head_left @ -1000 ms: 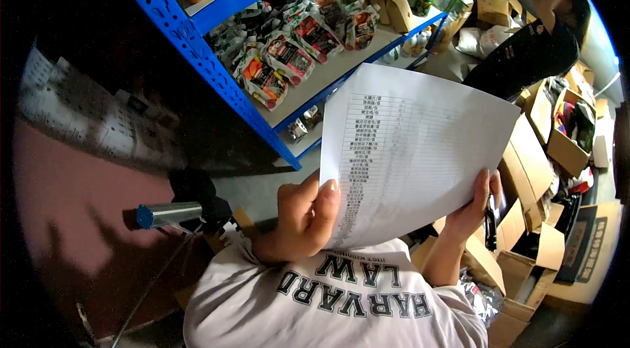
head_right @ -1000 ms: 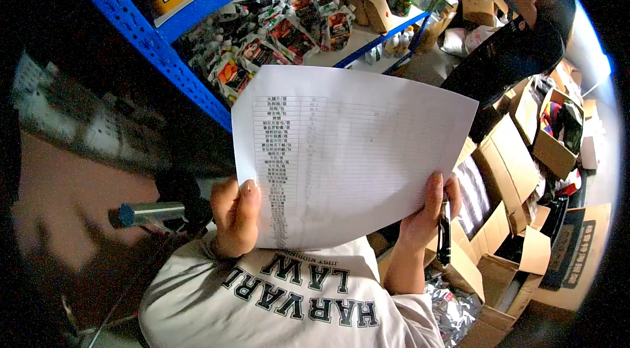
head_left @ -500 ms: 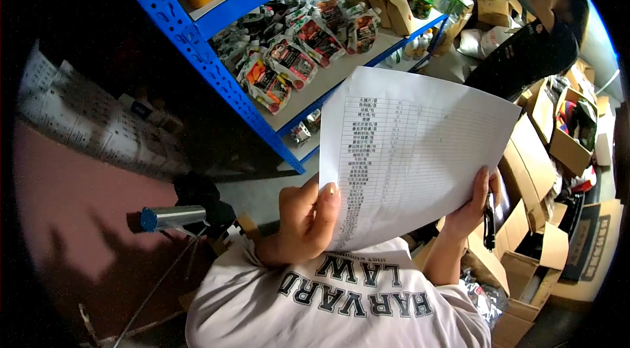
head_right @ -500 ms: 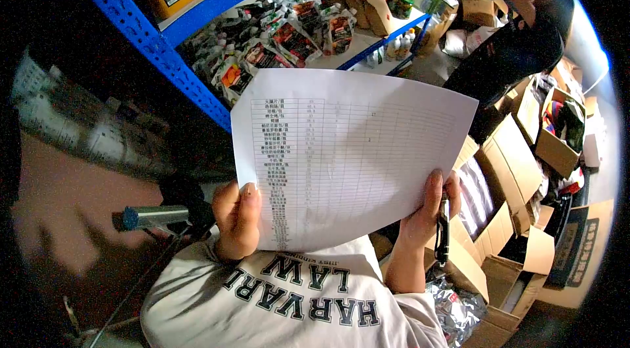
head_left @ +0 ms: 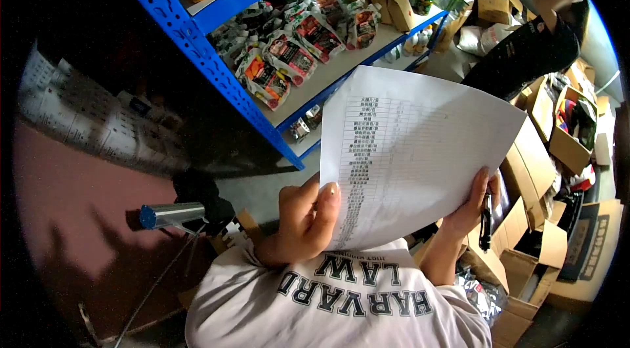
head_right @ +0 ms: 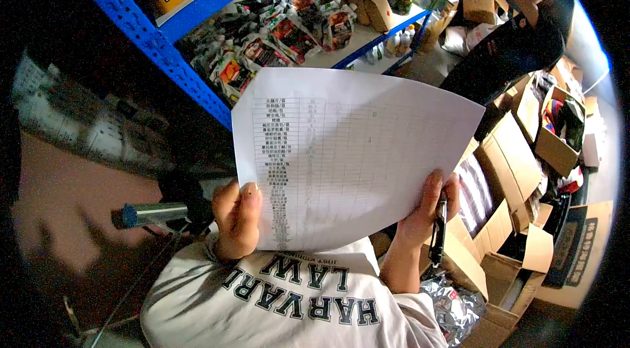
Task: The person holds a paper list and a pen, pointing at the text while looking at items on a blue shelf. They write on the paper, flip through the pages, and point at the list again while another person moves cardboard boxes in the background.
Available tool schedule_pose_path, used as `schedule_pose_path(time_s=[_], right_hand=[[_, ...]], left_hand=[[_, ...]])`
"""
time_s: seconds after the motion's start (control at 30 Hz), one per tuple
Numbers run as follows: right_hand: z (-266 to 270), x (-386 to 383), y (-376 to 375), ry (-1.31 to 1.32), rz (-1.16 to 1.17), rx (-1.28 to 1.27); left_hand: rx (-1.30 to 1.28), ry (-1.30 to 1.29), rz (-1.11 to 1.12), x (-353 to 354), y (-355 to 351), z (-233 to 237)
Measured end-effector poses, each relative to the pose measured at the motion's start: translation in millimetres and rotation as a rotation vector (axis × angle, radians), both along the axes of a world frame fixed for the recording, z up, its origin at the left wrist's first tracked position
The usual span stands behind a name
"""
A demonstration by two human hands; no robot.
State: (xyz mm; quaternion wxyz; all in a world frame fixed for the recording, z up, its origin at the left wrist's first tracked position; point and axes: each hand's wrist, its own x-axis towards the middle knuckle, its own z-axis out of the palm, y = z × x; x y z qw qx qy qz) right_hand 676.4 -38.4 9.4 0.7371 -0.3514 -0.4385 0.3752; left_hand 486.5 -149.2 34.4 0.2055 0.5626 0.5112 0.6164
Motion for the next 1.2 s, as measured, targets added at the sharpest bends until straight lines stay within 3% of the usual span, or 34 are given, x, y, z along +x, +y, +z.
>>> schedule_pose_path(time_s=[1.2], right_hand=[[-4.2,0.1,1.7,-0.002,-0.007,-0.106]], left_hand=[[-0.028,-0.035,-0.01,-2.9,6.9,0.5]])
